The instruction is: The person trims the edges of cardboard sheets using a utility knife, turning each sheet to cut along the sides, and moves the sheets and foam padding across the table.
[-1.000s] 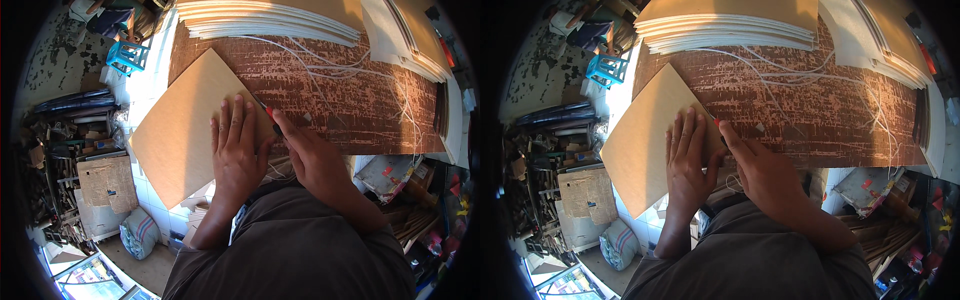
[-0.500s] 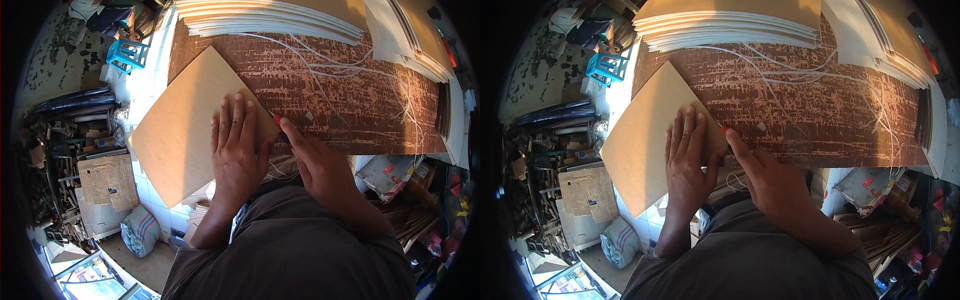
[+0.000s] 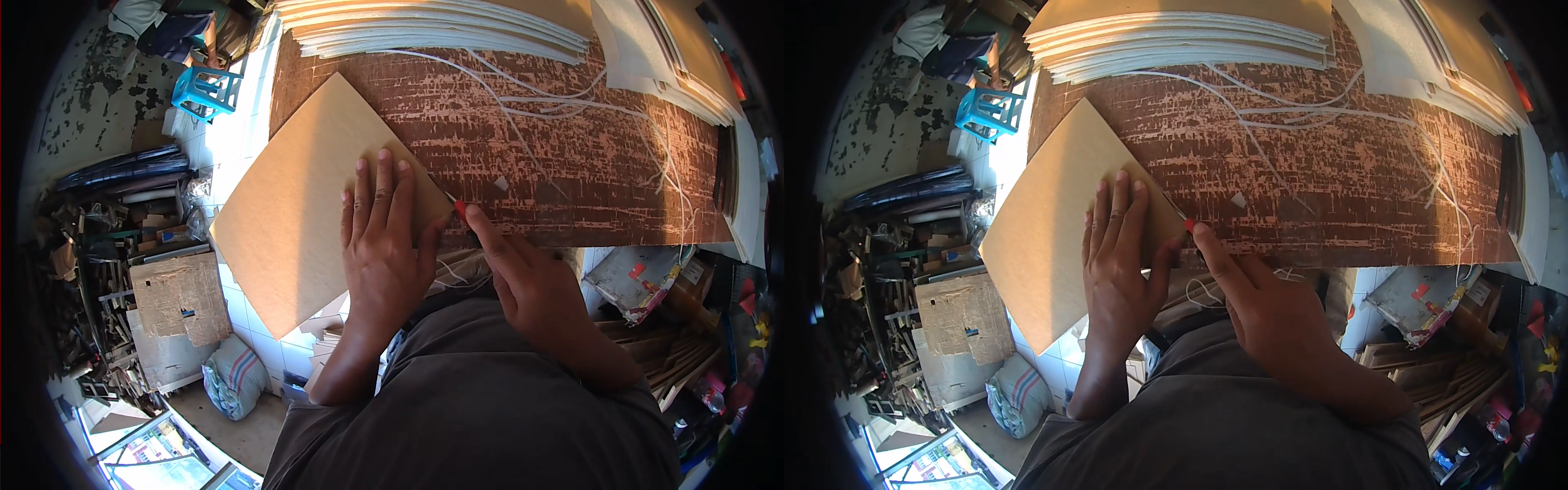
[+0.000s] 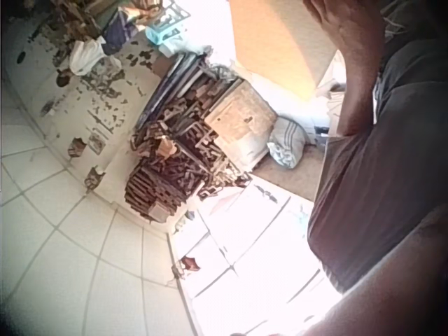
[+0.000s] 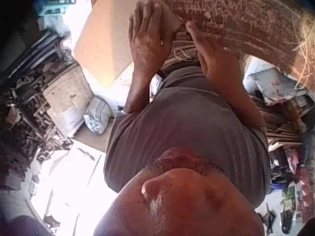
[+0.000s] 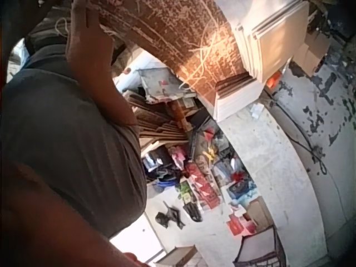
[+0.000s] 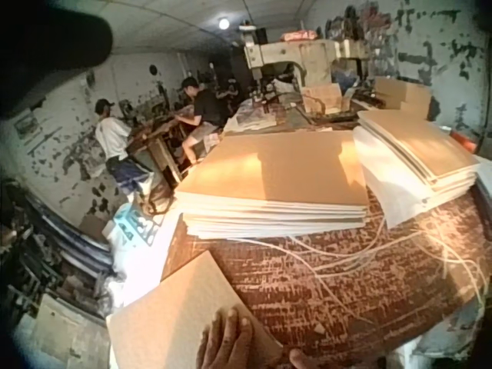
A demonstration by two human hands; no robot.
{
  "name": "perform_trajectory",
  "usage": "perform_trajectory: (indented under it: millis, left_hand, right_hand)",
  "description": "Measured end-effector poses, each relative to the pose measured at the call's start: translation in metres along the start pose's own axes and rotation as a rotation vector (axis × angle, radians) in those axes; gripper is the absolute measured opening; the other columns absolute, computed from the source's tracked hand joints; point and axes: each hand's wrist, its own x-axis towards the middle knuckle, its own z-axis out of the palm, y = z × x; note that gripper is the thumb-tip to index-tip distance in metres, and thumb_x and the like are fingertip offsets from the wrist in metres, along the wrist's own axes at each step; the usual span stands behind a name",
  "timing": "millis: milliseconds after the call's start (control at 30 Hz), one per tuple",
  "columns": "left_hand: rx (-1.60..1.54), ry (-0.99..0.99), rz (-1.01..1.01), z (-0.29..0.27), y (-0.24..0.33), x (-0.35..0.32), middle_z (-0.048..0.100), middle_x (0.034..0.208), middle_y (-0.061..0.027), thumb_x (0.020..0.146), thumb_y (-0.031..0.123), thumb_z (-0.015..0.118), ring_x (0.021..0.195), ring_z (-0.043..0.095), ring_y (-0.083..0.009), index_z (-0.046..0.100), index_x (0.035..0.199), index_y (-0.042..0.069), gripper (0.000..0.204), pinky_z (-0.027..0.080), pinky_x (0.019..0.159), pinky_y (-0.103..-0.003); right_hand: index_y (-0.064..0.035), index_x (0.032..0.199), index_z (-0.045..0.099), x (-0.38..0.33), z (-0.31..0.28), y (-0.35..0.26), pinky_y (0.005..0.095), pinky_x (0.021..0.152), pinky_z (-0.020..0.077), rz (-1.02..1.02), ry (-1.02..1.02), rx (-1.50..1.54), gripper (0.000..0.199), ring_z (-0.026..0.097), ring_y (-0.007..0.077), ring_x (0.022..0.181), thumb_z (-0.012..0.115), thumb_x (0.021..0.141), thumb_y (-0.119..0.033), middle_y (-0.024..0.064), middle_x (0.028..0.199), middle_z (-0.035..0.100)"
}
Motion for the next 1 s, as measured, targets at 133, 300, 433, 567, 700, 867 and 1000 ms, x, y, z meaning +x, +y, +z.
perform_trajectory:
  millis: [133,300,433,567,700,867,1000]
  left_hand:
    - [-0.008,-0.001,-0.005,0.001,0.0,0.0,0.046,0.162,-0.0245,0.094,0.027,0.077,0.153,0.037,-0.0471,0.053,0.153,0.001,0.069,0.031,0.122,-0.062]
    - [-0.014,-0.001,-0.005,0.0,0.0,0.0,0.045,0.162,-0.025,0.094,0.026,0.077,0.154,0.037,-0.0473,0.053,0.153,0.0,0.069,0.031,0.122,-0.062]
    - [-0.021,0.003,-0.002,0.001,0.0,0.0,0.045,0.162,-0.0257,0.094,0.027,0.078,0.153,0.037,-0.0476,0.053,0.152,0.0,0.069,0.031,0.122,-0.062]
    - [-0.034,0.01,0.005,0.001,-0.001,-0.001,0.045,0.162,-0.0265,0.094,0.026,0.078,0.153,0.037,-0.0479,0.054,0.151,-0.001,0.068,0.032,0.122,-0.06]
    - [-0.049,0.009,-0.001,0.001,-0.001,-0.001,0.045,0.162,-0.0267,0.094,0.026,0.078,0.153,0.037,-0.0479,0.054,0.151,-0.001,0.067,0.033,0.122,-0.059]
    - [-0.042,0.004,-0.005,0.0,0.0,-0.001,0.045,0.162,-0.0259,0.094,0.025,0.078,0.154,0.036,-0.0464,0.054,0.151,-0.001,0.067,0.033,0.121,-0.057]
    - [-0.041,-0.001,-0.012,0.0,0.0,-0.001,0.045,0.162,-0.0257,0.094,0.024,0.078,0.154,0.036,-0.0459,0.053,0.152,-0.001,0.067,0.034,0.121,-0.057]
  right_hand:
    - [-0.0129,0.167,0.031,-0.007,-0.002,0.001,0.0402,0.06,0.0599,-0.007,-0.004,-0.002,0.077,0.07,0.029,0.071,0.062,0.097,-0.005,0.0124,0.104,0.067]
    - [-0.0144,0.167,0.031,-0.014,-0.001,0.002,0.0403,0.057,0.0584,0.027,-0.041,-0.019,0.077,0.067,0.0278,0.066,0.062,0.097,-0.006,0.0106,0.095,0.064]
    - [-0.0169,0.168,0.03,-0.02,0.0,0.001,0.0408,0.056,0.0575,0.046,-0.043,-0.024,0.079,0.066,0.0277,0.064,0.063,0.097,-0.007,0.0098,0.092,0.063]
    - [-0.0189,0.168,0.029,-0.023,0.001,0.0,0.0414,0.056,0.0572,0.046,-0.028,-0.001,0.081,0.065,0.028,0.064,0.063,0.096,-0.006,0.0095,0.09,0.062]
    - [-0.0193,0.169,0.028,-0.025,0.001,0.0,0.0421,0.056,0.0563,0.071,-0.058,-0.004,0.082,0.064,0.0283,0.063,0.062,0.096,-0.006,0.0094,0.089,0.061]
    - [-0.0194,0.169,0.027,-0.032,0.001,0.0,0.0426,0.054,0.0555,0.069,-0.046,0.009,0.082,0.063,0.0282,0.061,0.062,0.097,-0.005,0.0093,0.088,0.06]
    - [-0.0195,0.169,0.028,-0.037,0.003,0.001,0.0409,0.051,0.0544,0.073,-0.05,-0.004,0.081,0.062,0.026,0.059,0.062,0.097,-0.005,0.0082,0.087,0.06]
